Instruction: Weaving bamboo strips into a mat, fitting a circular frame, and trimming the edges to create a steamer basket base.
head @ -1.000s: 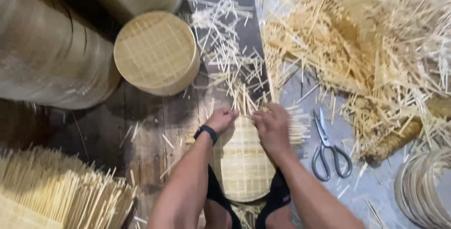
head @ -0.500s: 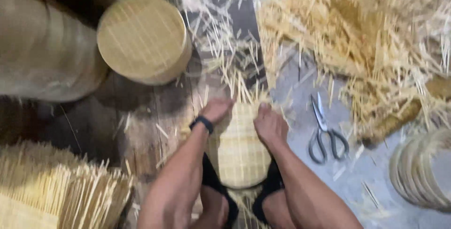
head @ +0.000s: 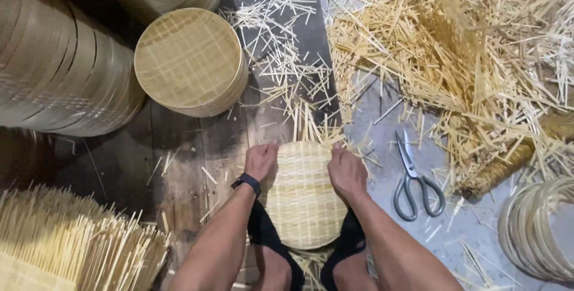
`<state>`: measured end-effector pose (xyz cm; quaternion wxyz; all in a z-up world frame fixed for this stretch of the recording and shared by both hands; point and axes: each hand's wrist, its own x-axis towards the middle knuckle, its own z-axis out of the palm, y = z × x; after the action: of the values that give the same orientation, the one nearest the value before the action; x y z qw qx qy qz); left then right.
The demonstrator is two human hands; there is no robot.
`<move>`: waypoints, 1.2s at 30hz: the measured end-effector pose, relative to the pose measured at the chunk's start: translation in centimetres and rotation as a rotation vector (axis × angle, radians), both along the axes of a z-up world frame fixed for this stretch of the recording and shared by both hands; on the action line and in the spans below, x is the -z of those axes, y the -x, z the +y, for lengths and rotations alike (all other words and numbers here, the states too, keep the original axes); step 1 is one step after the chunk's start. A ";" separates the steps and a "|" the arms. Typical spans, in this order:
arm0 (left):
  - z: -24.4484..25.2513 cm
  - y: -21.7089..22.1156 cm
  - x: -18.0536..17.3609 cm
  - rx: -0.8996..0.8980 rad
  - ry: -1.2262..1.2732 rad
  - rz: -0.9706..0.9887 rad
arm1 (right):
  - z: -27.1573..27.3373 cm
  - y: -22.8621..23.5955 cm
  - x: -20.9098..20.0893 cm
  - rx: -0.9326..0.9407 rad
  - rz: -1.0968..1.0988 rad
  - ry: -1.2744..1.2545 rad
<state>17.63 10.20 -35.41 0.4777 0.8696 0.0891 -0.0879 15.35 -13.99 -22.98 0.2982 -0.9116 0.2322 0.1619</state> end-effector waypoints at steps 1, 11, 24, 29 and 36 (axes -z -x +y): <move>0.2 0.7 -0.2 -0.001 -0.001 0.004 | -0.7 0.5 1.2 -0.001 0.004 -0.001; -3.9 2.3 -22.0 0.202 0.291 0.222 | -22.4 2.2 -10.8 -0.447 -0.054 0.260; -1.5 19.5 -11.7 0.841 -0.563 -0.241 | -26.6 15.4 8.7 -0.109 -0.193 0.088; -5.3 15.6 -11.7 0.357 -0.443 -0.113 | -23.8 14.5 7.2 -0.151 -0.162 0.320; -11.9 12.7 -14.9 0.124 -0.566 0.253 | -25.9 11.9 9.4 -0.091 0.175 0.207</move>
<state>4.89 -1.65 -20.47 0.1954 0.9539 0.1156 -0.1962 3.46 -39.94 -32.40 0.1736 -0.9294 0.2312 0.2292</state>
